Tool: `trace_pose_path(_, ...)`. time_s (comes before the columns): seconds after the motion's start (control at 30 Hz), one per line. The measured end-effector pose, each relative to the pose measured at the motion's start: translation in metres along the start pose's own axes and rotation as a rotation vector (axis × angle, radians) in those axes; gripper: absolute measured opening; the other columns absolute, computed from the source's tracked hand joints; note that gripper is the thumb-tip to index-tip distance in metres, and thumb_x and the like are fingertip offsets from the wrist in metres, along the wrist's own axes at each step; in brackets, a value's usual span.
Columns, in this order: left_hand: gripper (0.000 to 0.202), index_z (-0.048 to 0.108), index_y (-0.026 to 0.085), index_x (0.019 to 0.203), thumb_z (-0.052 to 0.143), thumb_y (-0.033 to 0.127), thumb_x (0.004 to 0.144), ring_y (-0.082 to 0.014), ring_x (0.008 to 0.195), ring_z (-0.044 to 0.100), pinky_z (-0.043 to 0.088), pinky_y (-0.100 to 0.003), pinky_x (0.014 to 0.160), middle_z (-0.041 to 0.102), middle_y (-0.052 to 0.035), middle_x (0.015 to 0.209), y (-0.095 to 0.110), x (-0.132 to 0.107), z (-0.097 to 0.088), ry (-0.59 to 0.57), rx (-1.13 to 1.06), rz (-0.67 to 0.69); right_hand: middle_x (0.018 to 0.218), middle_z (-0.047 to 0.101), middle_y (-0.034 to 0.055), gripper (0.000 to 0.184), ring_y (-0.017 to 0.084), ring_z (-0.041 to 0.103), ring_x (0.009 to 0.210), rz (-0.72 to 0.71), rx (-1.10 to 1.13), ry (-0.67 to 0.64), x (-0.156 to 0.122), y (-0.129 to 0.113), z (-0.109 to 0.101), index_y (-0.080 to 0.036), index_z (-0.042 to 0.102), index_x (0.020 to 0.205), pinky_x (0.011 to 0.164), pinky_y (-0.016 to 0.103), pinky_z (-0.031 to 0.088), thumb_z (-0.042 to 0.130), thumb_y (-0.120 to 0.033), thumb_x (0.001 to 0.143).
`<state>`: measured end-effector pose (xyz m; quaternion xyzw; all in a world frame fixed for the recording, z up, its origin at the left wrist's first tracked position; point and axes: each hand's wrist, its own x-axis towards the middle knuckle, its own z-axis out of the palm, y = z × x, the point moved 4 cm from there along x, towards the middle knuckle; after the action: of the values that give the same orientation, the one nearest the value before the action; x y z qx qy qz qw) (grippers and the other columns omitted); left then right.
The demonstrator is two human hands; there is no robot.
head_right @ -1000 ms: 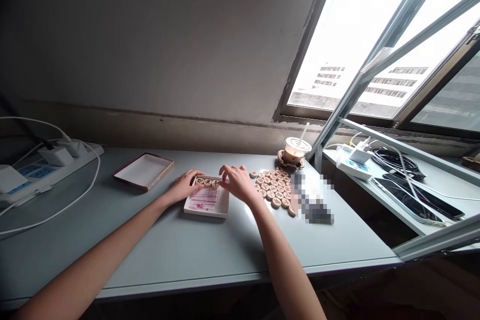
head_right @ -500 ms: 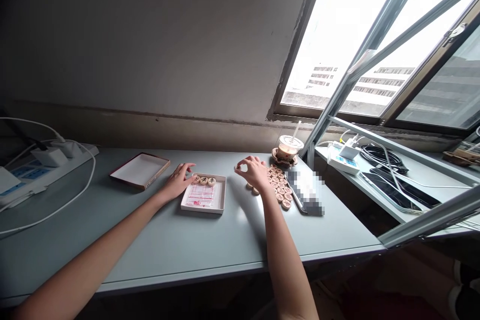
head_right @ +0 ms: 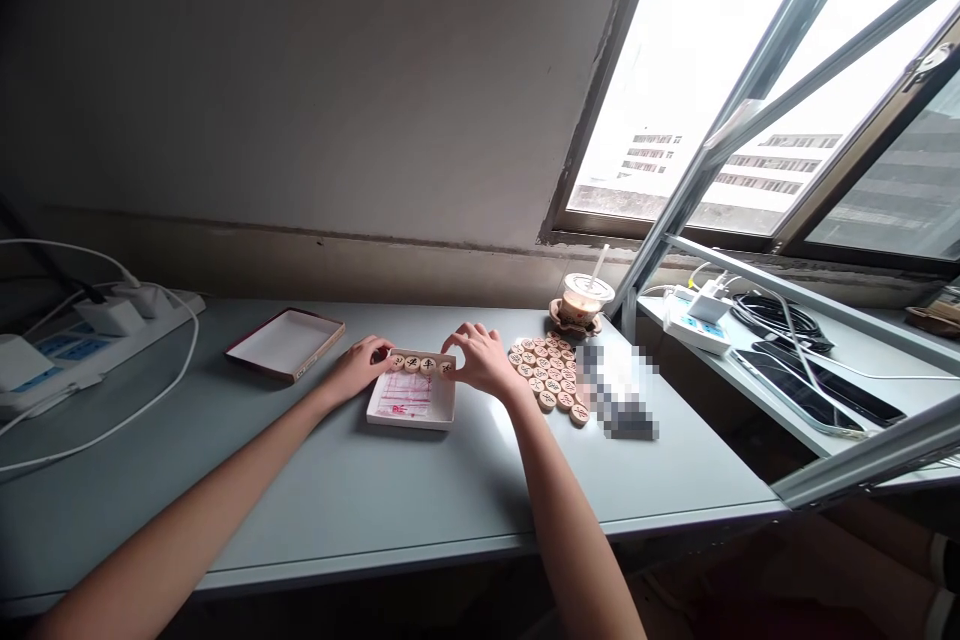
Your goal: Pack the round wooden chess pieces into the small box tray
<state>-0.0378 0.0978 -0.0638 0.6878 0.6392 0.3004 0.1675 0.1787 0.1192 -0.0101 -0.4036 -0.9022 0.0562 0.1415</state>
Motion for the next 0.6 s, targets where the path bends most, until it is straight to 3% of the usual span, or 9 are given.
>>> trace_pose_path(0.17,0.021,0.062,0.021,0.092,0.052,0.036,0.081,-0.0219,0.092,0.06,0.045,-0.029,0.073,0.063,-0.005,0.1,0.005,-0.002,-0.002,0.001,0.022,-0.005,0.098,0.06,0.0041,0.006,0.02,0.05,0.095,0.008,-0.068,-0.021,0.003,-0.007,0.006,-0.025,0.068,0.084,0.081,0.033,0.032,0.067,-0.029,0.079)
trace_pose_path(0.3,0.021,0.062,0.021,0.094,0.051,0.035,0.082,-0.0214,0.092,0.059,0.045,-0.029,0.073,0.063,-0.0052,0.1,0.005,-0.002,-0.001,0.012,0.039,0.006,0.094,0.062,0.0029,0.007,0.019,0.052,0.093,0.031,-0.066,-0.025,0.003,-0.004,0.003,-0.025,0.068,0.08,0.08,0.032,0.031,0.063,-0.029,0.083)
trace_pose_path(0.43,0.027,0.06,0.023,0.103,0.044,0.033,0.085,-0.0207,0.091,0.059,0.045,-0.03,0.075,0.061,-0.0052,0.097,0.003,-0.001,0.001,0.019,0.04,0.042,0.09,0.066,0.0005,0.012,0.017,0.057,0.087,0.15,-0.06,-0.003,-0.008,0.021,-0.018,-0.025,0.067,0.084,0.077,0.029,0.033,0.06,-0.035,0.084)
trace_pose_path(0.6,0.028,0.063,0.022,0.096,0.041,0.035,0.086,-0.022,0.091,0.06,0.045,-0.031,0.075,0.061,-0.0063,0.1,0.003,-0.001,0.001,0.009,0.052,0.019,0.089,0.07,0.0012,0.024,0.019,0.061,0.082,0.394,-0.134,-0.196,-0.029,0.064,-0.027,-0.025,0.069,0.091,0.066,0.027,0.034,0.071,-0.031,0.068)
